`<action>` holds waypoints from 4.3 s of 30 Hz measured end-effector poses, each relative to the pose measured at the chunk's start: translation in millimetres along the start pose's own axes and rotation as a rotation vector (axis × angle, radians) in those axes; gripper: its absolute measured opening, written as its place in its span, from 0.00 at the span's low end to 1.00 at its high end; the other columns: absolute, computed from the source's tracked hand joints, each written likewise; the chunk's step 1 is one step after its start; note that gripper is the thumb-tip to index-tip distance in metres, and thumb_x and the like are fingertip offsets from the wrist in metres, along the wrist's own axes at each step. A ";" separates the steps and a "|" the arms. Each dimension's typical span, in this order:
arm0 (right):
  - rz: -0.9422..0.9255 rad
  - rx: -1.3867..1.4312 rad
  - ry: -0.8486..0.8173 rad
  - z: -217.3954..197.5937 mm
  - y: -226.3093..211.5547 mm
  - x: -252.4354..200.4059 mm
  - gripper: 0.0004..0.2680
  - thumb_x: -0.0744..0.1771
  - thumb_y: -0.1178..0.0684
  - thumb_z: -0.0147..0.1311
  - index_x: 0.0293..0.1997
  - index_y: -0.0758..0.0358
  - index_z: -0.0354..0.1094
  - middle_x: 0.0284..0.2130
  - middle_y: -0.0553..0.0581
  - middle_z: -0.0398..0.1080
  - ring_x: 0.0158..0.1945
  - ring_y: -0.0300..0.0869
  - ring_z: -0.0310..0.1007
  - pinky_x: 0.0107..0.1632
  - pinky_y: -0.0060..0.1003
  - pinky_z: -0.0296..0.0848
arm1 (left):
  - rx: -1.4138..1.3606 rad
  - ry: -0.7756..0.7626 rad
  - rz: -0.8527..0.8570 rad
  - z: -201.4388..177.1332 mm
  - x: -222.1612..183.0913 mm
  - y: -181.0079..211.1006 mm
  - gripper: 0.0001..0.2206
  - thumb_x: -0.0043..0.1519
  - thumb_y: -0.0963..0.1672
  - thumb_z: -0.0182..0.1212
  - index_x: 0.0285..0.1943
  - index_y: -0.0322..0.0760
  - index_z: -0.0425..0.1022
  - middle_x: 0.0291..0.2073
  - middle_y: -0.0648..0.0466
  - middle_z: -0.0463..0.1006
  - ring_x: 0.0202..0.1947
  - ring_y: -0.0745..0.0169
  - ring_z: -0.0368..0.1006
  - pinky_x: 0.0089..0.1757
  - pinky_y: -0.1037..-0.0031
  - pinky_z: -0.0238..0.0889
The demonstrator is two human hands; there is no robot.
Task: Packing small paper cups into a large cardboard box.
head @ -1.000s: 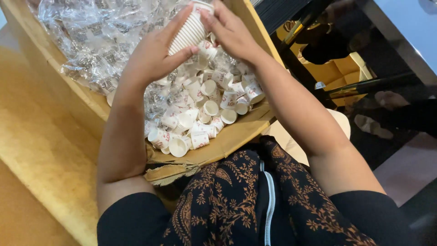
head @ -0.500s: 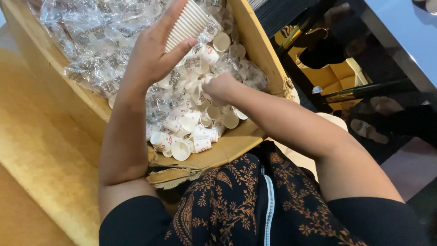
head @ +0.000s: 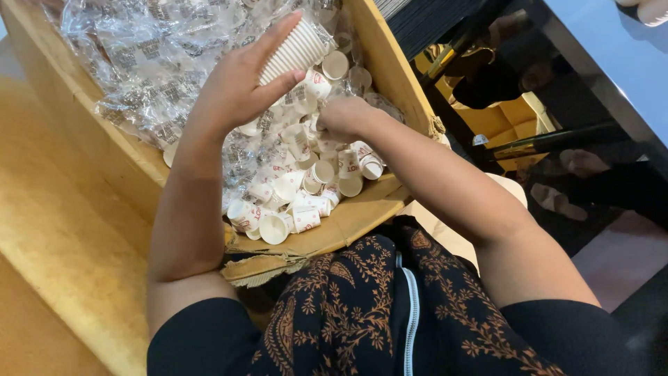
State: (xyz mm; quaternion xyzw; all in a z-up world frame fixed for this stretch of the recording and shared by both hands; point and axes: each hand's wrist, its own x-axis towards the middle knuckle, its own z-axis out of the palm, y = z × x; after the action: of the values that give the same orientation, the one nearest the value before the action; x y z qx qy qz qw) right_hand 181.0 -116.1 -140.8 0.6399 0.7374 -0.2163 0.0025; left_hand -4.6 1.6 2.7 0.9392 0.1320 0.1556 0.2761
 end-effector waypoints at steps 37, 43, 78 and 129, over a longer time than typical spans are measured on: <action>-0.045 1.294 0.992 -53.7 -6.6 -16.3 0.19 0.72 0.30 0.35 0.49 0.54 0.66 0.39 0.42 0.70 0.30 0.30 0.66 0.33 0.25 0.67 | -0.080 0.033 -0.106 -10.2 -1.7 -3.2 0.31 0.71 0.54 0.60 0.82 0.53 0.55 0.61 0.42 0.79 0.53 0.44 0.82 0.54 0.60 0.73; -0.066 -0.283 -0.158 48.1 -23.9 12.3 0.34 0.51 0.42 0.74 0.60 0.61 0.64 0.51 0.60 0.69 0.42 0.53 0.78 0.39 0.47 0.77 | -0.097 0.135 -0.001 -4.3 -1.1 -3.4 0.27 0.74 0.53 0.60 0.80 0.51 0.55 0.60 0.42 0.79 0.55 0.45 0.82 0.55 0.60 0.74; 0.019 -0.132 0.715 -14.8 31.9 14.9 0.10 0.63 0.44 0.59 0.39 0.58 0.74 0.29 0.56 0.77 0.29 0.49 0.78 0.28 0.43 0.73 | -0.271 0.277 -0.093 -6.6 -10.2 -37.9 0.28 0.76 0.57 0.59 0.81 0.54 0.56 0.56 0.47 0.83 0.48 0.57 0.82 0.53 0.69 0.78; 0.238 -0.240 0.548 -27.2 29.4 20.6 0.06 0.65 0.60 0.56 0.44 0.68 0.68 0.24 0.61 0.75 0.28 0.53 0.78 0.27 0.46 0.72 | -0.104 0.134 0.033 2.9 -1.3 -16.8 0.27 0.75 0.51 0.62 0.80 0.50 0.55 0.64 0.42 0.79 0.56 0.45 0.81 0.56 0.60 0.73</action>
State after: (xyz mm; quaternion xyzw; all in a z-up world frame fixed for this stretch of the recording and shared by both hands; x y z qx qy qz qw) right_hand 212.5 -85.4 -131.2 0.7513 0.6508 0.0543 -0.0956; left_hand -7.4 13.5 -9.3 0.9132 0.1263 0.2292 0.3124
